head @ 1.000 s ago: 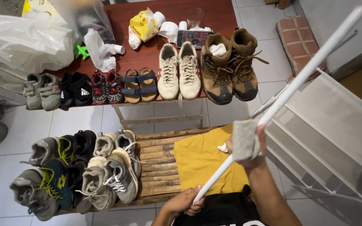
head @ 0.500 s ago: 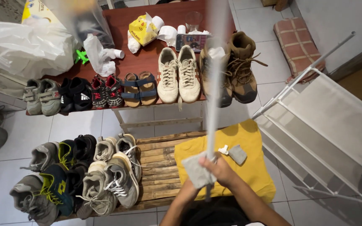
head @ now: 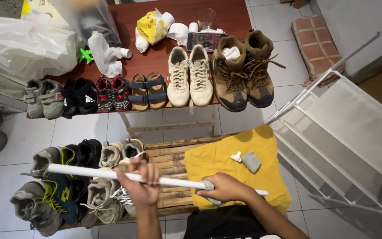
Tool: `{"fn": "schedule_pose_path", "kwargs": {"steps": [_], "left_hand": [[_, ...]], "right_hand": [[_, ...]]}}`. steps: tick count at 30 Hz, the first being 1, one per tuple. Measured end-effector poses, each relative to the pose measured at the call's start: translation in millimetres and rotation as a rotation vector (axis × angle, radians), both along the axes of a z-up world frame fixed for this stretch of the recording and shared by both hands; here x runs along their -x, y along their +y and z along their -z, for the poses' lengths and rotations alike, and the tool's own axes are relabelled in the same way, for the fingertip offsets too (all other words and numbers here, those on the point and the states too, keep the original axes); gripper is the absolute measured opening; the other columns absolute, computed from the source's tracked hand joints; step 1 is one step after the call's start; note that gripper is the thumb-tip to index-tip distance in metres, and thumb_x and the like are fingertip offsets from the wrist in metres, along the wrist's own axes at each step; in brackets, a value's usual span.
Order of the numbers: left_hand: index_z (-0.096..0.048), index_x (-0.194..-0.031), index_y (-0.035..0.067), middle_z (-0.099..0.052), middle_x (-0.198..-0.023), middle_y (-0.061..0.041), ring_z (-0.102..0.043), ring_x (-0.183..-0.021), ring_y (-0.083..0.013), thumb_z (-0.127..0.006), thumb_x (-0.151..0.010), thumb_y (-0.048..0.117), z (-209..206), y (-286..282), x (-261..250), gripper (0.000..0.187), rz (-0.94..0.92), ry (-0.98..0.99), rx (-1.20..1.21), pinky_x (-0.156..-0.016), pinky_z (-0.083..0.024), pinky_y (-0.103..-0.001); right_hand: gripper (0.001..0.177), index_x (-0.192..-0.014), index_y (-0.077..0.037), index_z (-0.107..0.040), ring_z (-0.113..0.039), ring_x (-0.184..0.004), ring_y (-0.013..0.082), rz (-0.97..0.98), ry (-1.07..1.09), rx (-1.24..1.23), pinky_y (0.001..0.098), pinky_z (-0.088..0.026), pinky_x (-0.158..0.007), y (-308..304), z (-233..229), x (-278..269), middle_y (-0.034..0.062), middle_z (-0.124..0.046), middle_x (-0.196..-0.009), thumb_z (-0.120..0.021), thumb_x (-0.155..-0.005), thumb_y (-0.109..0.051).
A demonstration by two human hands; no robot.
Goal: Assemble and clean a small fabric storage rack by wiping the components and connecting the frame.
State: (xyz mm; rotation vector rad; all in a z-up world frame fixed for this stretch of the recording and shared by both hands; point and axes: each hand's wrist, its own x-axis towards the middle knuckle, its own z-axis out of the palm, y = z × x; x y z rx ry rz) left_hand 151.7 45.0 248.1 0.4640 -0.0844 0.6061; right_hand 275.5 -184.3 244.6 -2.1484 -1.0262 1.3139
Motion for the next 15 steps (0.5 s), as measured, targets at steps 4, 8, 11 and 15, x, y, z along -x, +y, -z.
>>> {"fn": "schedule_pose_path", "kwargs": {"steps": [4,8,11,15], "left_hand": [[-0.054,-0.066,0.023,-0.037,-0.049,0.010,-0.031,-0.036,-0.0038,-0.043,-0.106,0.059,-14.3,17.3,17.2,0.055,-0.360,0.272,-0.003,-0.029,-0.024,-0.021],[-0.037,-0.061,0.026,-0.026,-0.050,0.011,-0.023,-0.038,-0.0028,-0.045,-0.101,0.066,-31.4,37.8,41.8,0.057,-0.537,0.382,-0.003,-0.033,-0.021,-0.020],[-0.029,-0.064,0.024,-0.013,-0.049,0.007,-0.008,-0.039,-0.0058,-0.046,-0.096,0.069,-37.5,48.2,51.5,0.058,-0.455,0.387,-0.017,-0.036,-0.009,-0.023],[-0.040,-0.062,0.026,-0.025,-0.048,0.012,-0.021,-0.038,-0.0002,-0.050,-0.098,0.066,-41.9,64.5,60.9,0.055,-0.496,0.357,-0.006,-0.035,-0.016,-0.018]], "right_hand": [[0.019,-0.101,-0.031,-0.074,-0.062,-0.067,0.0034,0.031,-0.045,0.042,0.0199,-0.046,-0.059,-9.9,12.4,-5.3,-0.0114,-0.071,-0.080,-0.067,-0.096,-0.048],[0.016,-0.102,-0.037,-0.077,-0.064,-0.064,0.0017,0.001,-0.337,-0.044,0.0189,-0.048,-0.052,-54.5,56.2,-32.3,-0.0169,-0.074,-0.079,-0.066,-0.093,-0.046],[0.024,-0.080,-0.033,-0.067,-0.064,-0.070,0.0110,0.044,-0.332,0.059,0.0331,-0.040,-0.058,-71.8,44.0,-33.4,-0.0106,-0.069,-0.073,-0.073,-0.087,-0.055],[0.021,-0.081,-0.033,-0.071,-0.062,-0.063,0.0082,0.029,-0.347,0.020,0.0300,-0.040,-0.056,-85.8,44.9,-33.3,-0.0127,-0.067,-0.068,-0.072,-0.089,-0.053]]}}
